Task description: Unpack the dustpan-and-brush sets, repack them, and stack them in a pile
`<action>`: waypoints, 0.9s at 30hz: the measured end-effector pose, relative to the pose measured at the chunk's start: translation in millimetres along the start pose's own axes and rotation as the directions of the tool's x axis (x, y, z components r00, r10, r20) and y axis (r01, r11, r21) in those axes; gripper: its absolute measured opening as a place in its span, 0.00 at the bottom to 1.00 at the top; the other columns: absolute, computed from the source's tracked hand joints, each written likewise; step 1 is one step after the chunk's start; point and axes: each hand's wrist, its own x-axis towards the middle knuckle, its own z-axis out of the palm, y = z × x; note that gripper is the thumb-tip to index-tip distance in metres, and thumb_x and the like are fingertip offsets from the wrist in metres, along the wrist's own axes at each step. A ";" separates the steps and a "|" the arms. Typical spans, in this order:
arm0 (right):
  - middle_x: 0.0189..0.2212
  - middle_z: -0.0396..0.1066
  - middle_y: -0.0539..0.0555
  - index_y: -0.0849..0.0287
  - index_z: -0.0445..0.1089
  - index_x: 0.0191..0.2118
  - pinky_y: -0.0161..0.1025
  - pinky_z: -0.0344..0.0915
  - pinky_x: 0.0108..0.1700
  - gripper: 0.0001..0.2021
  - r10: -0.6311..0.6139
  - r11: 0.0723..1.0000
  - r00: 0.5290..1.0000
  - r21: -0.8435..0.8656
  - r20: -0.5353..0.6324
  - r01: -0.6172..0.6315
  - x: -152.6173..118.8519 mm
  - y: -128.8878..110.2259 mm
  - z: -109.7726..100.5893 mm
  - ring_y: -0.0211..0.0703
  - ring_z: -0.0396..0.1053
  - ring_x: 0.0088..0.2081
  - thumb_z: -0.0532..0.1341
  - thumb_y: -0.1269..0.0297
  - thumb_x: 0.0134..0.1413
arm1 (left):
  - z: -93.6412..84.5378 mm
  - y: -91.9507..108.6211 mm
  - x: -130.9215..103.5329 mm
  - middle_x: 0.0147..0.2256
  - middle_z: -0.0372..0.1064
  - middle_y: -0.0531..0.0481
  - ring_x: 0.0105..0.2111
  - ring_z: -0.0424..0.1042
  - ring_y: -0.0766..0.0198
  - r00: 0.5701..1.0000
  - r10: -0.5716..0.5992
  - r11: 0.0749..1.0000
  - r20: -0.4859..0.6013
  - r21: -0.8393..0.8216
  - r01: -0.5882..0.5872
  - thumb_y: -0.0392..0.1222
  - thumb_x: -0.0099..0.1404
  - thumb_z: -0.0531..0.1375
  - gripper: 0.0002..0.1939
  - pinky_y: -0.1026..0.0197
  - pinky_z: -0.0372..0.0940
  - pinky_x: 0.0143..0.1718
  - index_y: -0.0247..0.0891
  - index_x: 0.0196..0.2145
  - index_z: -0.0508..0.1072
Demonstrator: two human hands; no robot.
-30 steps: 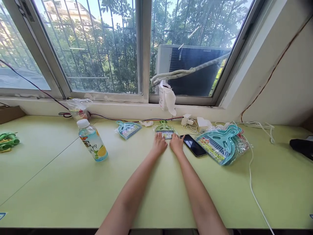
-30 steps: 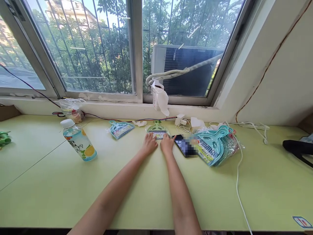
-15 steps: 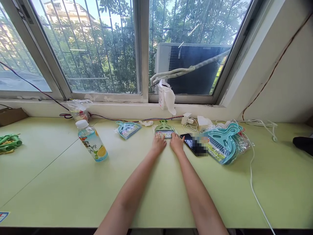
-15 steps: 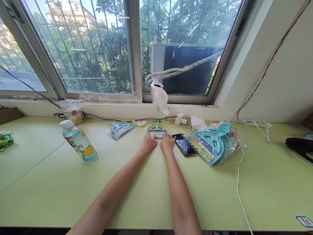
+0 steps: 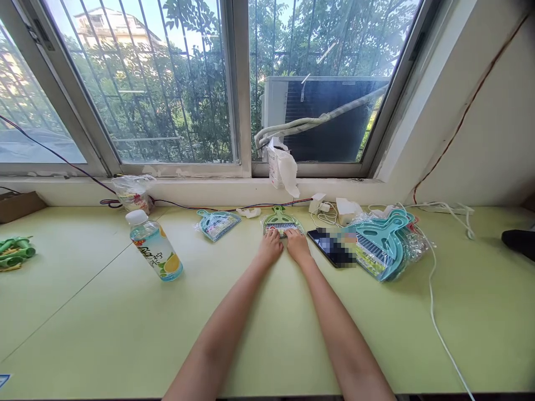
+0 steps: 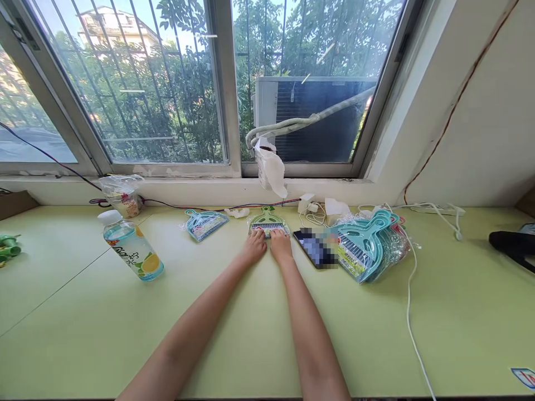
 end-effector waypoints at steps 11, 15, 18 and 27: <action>0.52 0.66 0.59 0.62 0.64 0.53 0.42 0.56 0.50 0.19 -0.016 1.000 1.000 -0.021 0.020 0.017 -1.1 0.9 0.4 0.47 0.60 0.52 0.48 0.74 0.57 | -5.6 0.5 -3.2 0.58 0.58 0.45 0.55 0.57 0.53 0.997 -0.057 0.998 0.059 -0.016 0.058 0.42 0.66 0.46 0.23 0.50 0.58 0.51 0.38 0.57 0.60; 0.52 0.66 0.60 0.63 0.62 0.54 0.42 0.56 0.50 0.20 -0.003 1.000 1.000 -0.013 0.022 0.003 -1.2 1.2 0.8 0.47 0.60 0.52 0.49 0.75 0.56 | -6.0 0.4 -3.5 0.58 0.57 0.47 0.54 0.57 0.54 0.996 -0.054 0.998 0.068 -0.020 0.056 0.43 0.67 0.45 0.22 0.51 0.57 0.51 0.40 0.57 0.60; 0.53 0.65 0.60 0.63 0.57 0.59 0.42 0.57 0.49 0.24 -0.003 1.000 1.000 -0.012 0.004 0.003 -0.6 -0.3 0.5 0.48 0.60 0.52 0.48 0.77 0.55 | -6.3 0.5 -3.4 0.58 0.58 0.48 0.54 0.57 0.54 0.995 -0.061 0.998 0.073 -0.020 0.062 0.43 0.67 0.45 0.23 0.51 0.58 0.51 0.40 0.57 0.61; 0.49 0.68 0.59 0.61 0.62 0.55 0.42 0.55 0.47 0.21 -0.015 1.000 0.999 -0.008 -0.039 0.015 -3.0 -3.1 -3.9 0.48 0.60 0.52 0.49 0.77 0.55 | -9.2 2.6 -4.6 0.59 0.57 0.46 0.54 0.56 0.53 0.993 -0.071 0.997 0.098 -0.016 0.073 0.42 0.67 0.45 0.24 0.49 0.57 0.50 0.39 0.59 0.58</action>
